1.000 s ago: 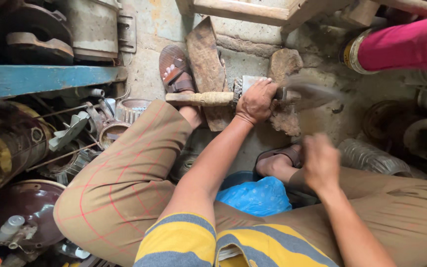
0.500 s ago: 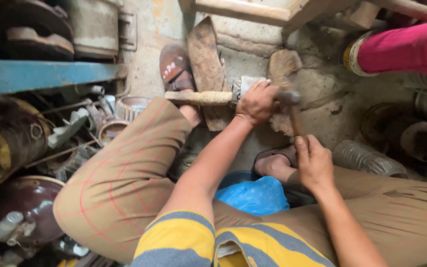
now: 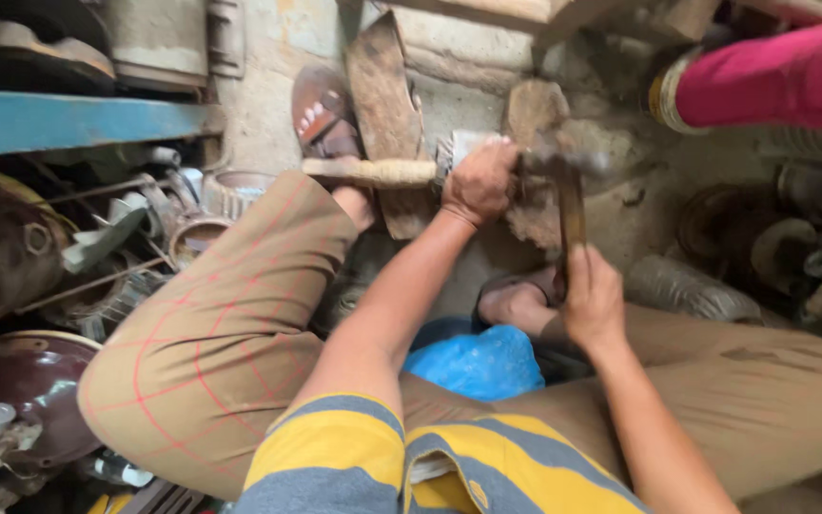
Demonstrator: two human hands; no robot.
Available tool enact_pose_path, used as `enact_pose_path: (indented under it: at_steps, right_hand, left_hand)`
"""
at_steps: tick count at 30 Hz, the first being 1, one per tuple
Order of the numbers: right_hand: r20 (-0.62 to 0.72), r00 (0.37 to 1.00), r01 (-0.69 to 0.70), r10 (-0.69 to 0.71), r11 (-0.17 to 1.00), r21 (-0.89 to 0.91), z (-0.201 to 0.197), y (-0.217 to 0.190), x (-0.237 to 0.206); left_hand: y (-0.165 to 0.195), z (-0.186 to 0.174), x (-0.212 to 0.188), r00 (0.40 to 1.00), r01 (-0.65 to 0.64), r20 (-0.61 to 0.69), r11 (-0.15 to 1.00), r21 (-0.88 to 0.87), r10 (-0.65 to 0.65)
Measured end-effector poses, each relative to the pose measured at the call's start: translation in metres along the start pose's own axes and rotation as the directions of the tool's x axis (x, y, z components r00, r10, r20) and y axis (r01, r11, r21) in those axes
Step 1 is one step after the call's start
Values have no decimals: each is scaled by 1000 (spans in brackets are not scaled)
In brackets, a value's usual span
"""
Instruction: The person retrieves a cylindrical mechanical part and secures it between wooden blocks on the floor. They use a hammer and a chisel-like tool to repeatedly strike and adjust the part, occasionally repositioning it with both hands.
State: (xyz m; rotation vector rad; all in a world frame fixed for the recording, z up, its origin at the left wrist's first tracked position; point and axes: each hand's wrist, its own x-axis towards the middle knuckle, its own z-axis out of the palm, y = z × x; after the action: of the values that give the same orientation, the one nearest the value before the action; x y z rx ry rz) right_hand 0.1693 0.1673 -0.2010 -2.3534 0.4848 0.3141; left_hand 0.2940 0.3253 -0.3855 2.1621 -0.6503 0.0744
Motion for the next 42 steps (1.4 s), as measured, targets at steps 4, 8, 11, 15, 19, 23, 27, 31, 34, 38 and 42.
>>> enact_pose_path:
  at_steps: [4,8,11,15,19,23,27,31,34,38,42]
  right_hand:
    - [-117,978,162,-171,983,-85,-66,-16,-11]
    - [-408,880,381,-245,876,297,-120,-49,-41]
    - [-315,918,300,-242,942,152,-72,-42,-35]
    - [48,991,-131,127,988,79,-10,2,-4]
    - [-165,969,150,-183,969,-197,-75,15,-20]
    - [-422,878,377,-225,869,321,-117,-15,-55]
    - [-210,947,254,-245,967,17,-34,-24,-22]
    - [-3,1000,-30,30,999,16,-15,-12,8]
    - [-148,975,153,-168,982,-109,-88,-17,-9]
    - [-411,874,391,-259,878,277,-121,-42,-36]
    - [-186,954,241,-234,970,15,-31,-41,-10]
  left_hand:
    - [0,1,-4,1000,7,-23,1000,-11,-7]
    - [-2,1,-6,1000,14,5,1000,1,-14]
    - [1,0,-4,1000,22,0,1000,-9,-22]
    - [5,-1,-1,999,34,-7,999,36,-34]
    - [-1,1,-3,999,20,-27,1000,-17,-21]
    - [-5,4,-6,1000,-2,-28,999,37,3]
    - [1,0,-4,999,21,-42,999,32,-20]
    - [3,-5,4,999,40,-36,999,8,-40]
    - [2,-6,3,998,12,-60,1000,-20,-13]
    - [-2,-5,-1,999,2,-33,1000,31,-1]
    - [0,-4,1,999,11,-52,999,33,-9]
